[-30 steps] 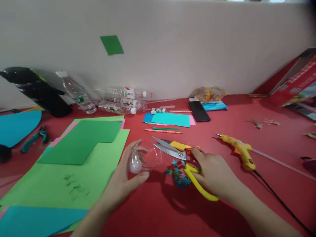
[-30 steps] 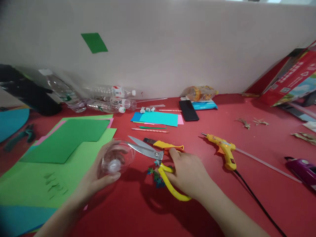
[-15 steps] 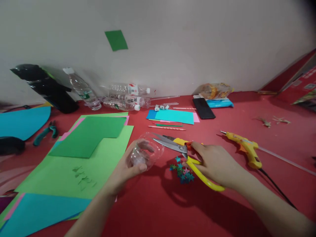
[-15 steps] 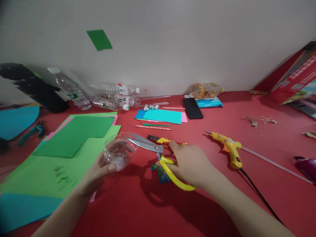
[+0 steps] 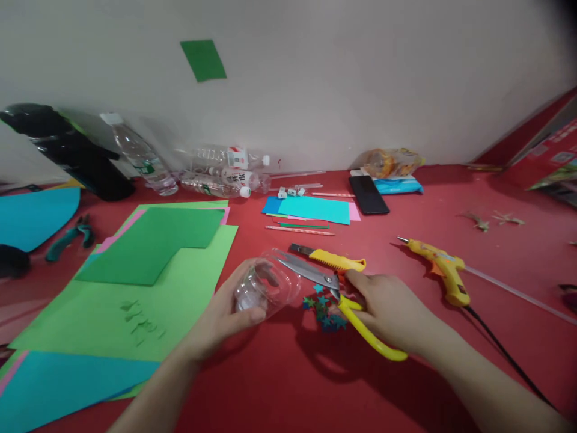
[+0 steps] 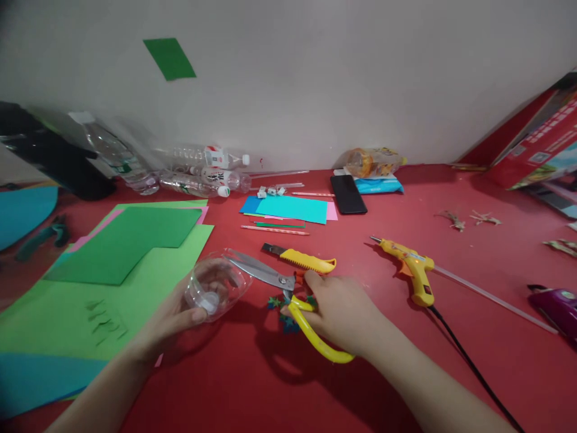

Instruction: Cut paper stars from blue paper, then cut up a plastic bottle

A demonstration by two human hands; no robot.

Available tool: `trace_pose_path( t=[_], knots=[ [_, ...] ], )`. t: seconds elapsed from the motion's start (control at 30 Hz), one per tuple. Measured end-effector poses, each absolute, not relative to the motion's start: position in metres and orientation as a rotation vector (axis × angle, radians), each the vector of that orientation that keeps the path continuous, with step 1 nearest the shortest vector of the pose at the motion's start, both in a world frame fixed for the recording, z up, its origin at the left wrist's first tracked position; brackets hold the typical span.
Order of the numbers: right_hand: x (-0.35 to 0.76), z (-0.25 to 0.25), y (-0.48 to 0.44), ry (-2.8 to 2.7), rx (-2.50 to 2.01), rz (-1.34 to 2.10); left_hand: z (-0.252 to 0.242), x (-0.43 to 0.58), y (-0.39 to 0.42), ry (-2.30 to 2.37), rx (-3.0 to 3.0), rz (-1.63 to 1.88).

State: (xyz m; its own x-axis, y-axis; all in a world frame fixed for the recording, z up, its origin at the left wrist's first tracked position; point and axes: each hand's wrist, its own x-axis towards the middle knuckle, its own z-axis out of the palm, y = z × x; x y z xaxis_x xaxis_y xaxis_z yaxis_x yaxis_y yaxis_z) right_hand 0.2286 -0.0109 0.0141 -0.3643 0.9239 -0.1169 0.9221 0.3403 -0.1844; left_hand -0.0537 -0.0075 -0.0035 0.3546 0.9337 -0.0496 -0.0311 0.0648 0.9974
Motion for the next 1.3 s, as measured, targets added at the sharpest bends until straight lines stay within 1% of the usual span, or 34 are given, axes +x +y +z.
trace_pose_path(
  t=[0.4, 0.57, 0.63, 0.8, 0.87, 1.13, 1.3],
  knots=[
    [0.2305, 0.0057, -0.0128, -2.554, -1.683, 0.45, 0.0, -0.0555, -0.0057, 0.949, 1.28, 0.912],
    [0.2312, 0.0069, -0.0115, -2.512, -1.668, 0.508, -0.0015, -0.0559, -0.0052, 0.874, 1.169, 0.939],
    [0.2305, 0.0088, -0.0113, -2.459, -1.67, 0.623, -0.0044, -0.0561, -0.004, 0.82, 1.121, 0.946],
    [0.2268, 0.0128, -0.0126, -2.279, -1.593, 1.085, -0.0058, -0.0575, -0.0009, 0.796, 1.16, 1.027],
    [0.2259, 0.0131, -0.013, -2.237, -1.59, 1.163, -0.004, -0.058, -0.0006, 0.848, 1.174, 1.068],
    [0.225, 0.0151, -0.0147, -2.284, -1.715, 1.076, -0.0043, -0.0574, -0.0002, 0.82, 1.314, 1.114],
    [0.2239, 0.0149, -0.0182, -2.311, -1.726, 1.038, -0.0007, -0.0541, -0.0037, 0.916, 1.394, 1.124]
  ],
)
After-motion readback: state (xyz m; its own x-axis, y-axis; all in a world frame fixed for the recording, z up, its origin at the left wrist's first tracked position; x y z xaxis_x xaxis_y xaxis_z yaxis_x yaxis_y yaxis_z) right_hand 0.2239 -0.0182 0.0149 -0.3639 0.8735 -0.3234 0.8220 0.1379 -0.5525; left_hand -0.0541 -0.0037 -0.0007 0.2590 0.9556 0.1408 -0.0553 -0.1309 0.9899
